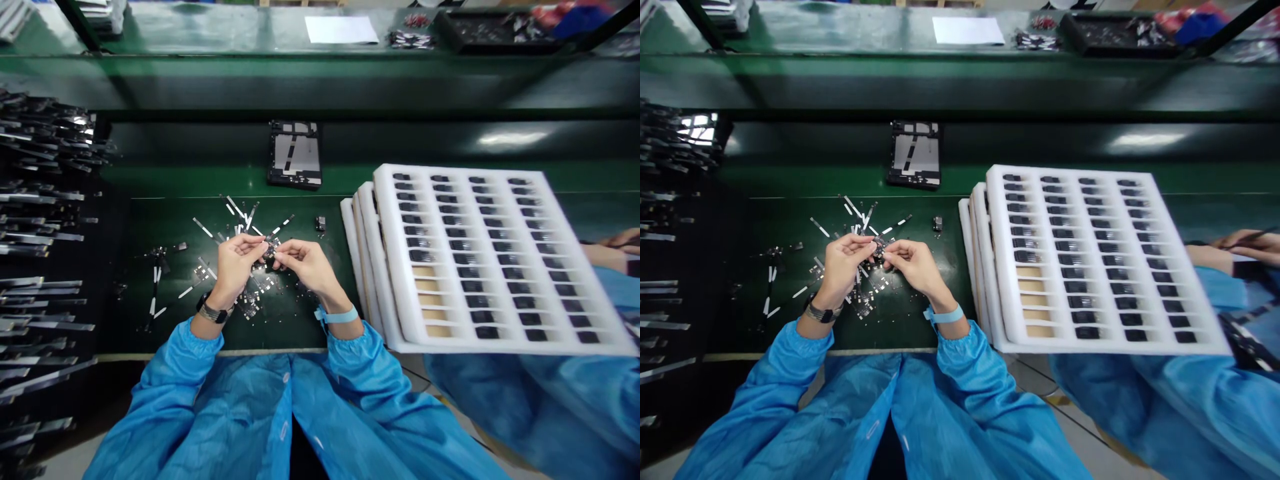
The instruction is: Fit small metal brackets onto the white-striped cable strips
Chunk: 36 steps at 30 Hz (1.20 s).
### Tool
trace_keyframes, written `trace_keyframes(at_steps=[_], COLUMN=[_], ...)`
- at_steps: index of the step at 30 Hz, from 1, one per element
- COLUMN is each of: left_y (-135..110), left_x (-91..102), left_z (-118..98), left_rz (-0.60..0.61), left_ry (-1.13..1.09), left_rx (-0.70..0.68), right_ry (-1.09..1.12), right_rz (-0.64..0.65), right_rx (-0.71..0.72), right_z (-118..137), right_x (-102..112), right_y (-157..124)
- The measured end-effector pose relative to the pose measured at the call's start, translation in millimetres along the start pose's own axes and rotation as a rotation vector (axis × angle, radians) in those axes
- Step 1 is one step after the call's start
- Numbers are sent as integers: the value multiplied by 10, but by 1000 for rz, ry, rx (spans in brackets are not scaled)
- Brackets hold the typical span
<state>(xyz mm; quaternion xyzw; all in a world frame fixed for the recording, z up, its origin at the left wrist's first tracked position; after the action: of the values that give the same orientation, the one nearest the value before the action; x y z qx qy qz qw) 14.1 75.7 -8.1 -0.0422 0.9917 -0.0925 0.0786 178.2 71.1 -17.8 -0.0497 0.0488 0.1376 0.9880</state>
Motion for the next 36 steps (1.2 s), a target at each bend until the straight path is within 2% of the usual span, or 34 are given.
trace_keyframes(at_steps=[9,13,15,17,20,22,24,26,28,29,32,36], left_y=[6,10,52,163,502,810,1169,1538,1789,1828,1781,1653], left_x=[5,6,18,24,-38,-182,-463,-802,-1105,-1191,-1296,-1217], left_z=[40,-78,-255,-516,-1015,-1339,-1514,-1451,-1165,-1046,-766,-536], left_rz=[-10,-10,-43,-100,-215,-280,-259,-169,19,79,150,186], left_ry=[16,69,102,155,299,457,688,1030,1392,1458,1544,1586], left_rx=[-12,-54,-125,-231,-454,-637,-756,-725,-604,-576,-564,-558], right_ry=[-29,-68,-144,-215,-249,-256,-272,-347,-506,-600,-789,-940], right_rz=[-17,-42,-131,-271,-475,-554,-588,-614,-652,-670,-714,-655], right_rx=[15,47,111,167,208,223,226,240,260,259,163,56], right_z=[31,64,134,200,220,188,133,96,88,79,-36,-208], right_x=[-11,12,123,311,623,786,903,994,1063,1088,1162,1135], right_y=[-11,4,13,6,-17,-13,12,35,45,52,90,177])
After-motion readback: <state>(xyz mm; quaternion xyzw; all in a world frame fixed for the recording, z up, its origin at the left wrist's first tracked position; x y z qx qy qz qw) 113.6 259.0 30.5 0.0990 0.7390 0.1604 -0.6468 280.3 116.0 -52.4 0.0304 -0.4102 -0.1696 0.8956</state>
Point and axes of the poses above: each hand's wrist, its own y-axis towards the middle knuckle, its own x-axis out of the back of the hand, z = x × y, the point moved 9 cm from there along y, towards the middle knuckle, and after that the axes turned 3 degrees about x, right-handed, at the moved point
